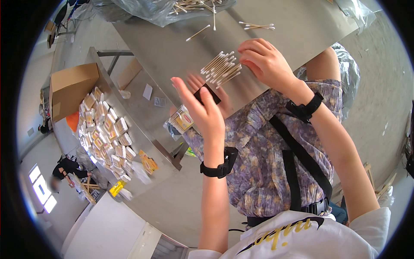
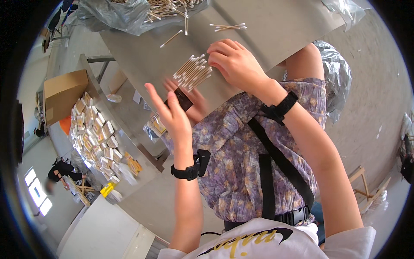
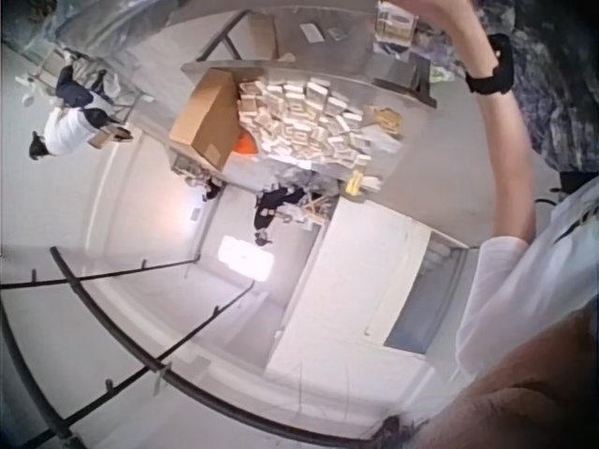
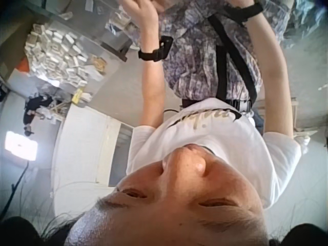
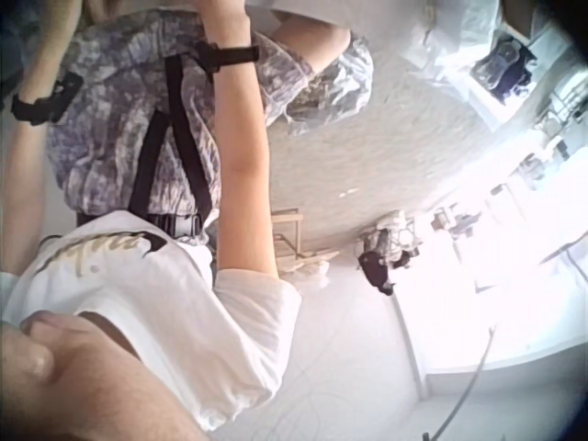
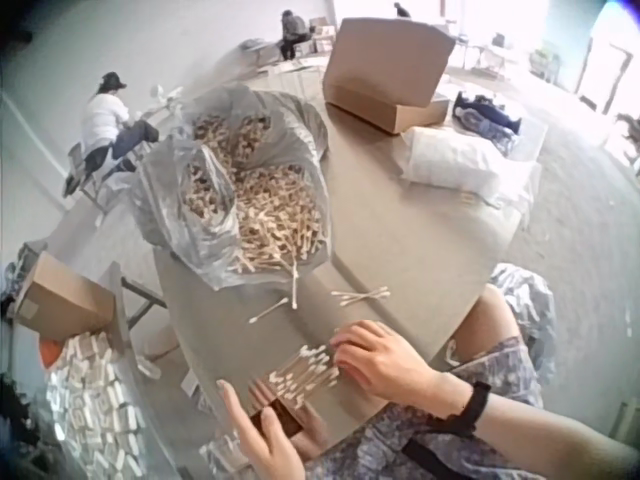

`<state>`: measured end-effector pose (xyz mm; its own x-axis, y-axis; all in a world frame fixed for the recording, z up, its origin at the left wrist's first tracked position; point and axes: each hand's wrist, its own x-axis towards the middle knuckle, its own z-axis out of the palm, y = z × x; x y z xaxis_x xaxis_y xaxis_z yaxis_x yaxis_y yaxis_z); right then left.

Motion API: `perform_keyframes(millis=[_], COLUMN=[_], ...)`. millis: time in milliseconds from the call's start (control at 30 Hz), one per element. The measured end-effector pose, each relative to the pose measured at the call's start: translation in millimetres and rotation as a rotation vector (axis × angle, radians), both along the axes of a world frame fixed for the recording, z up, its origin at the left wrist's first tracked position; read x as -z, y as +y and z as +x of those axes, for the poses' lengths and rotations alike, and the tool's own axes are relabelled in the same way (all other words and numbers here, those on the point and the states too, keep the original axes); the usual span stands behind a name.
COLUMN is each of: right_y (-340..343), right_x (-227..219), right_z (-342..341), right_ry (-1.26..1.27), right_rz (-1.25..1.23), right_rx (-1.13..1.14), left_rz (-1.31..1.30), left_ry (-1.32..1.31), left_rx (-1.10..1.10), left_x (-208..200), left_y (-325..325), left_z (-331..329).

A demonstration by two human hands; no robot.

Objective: Counting and packing cotton swabs into small plastic bags.

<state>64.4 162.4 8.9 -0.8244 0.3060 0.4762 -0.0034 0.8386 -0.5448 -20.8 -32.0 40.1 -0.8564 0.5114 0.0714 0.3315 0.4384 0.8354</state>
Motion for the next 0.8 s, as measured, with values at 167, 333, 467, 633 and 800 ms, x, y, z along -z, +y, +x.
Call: perform_keyframes(millis=[167, 333, 467, 633, 800], right_y=[-11, -22, -20, -29, -48], right_x=[-17, -18, -13, -5, 2], right_z=[6, 7, -2, -16, -35], right_ry=[-0.044, -0.130, -0.107, 0.086, 0.291], right_rz=[-0.019, 0.060, -0.005, -0.749, -1.161], right_rx=[-0.072, -0.113, -0.007, 0.106, 0.107], left_rz=[0.328, 0.493, 0.603, 0.754, 0.758], left_ry=[-0.178, -0.408, -0.454, -0.476, -0.493], left_rx=[-0.218, -0.329, -0.346, -0.351, -0.264], left_x=[-12, -11, 3, 13, 20], left_y=[5, 16, 30, 45, 53], left_z=[0, -4, -6, -2, 5])
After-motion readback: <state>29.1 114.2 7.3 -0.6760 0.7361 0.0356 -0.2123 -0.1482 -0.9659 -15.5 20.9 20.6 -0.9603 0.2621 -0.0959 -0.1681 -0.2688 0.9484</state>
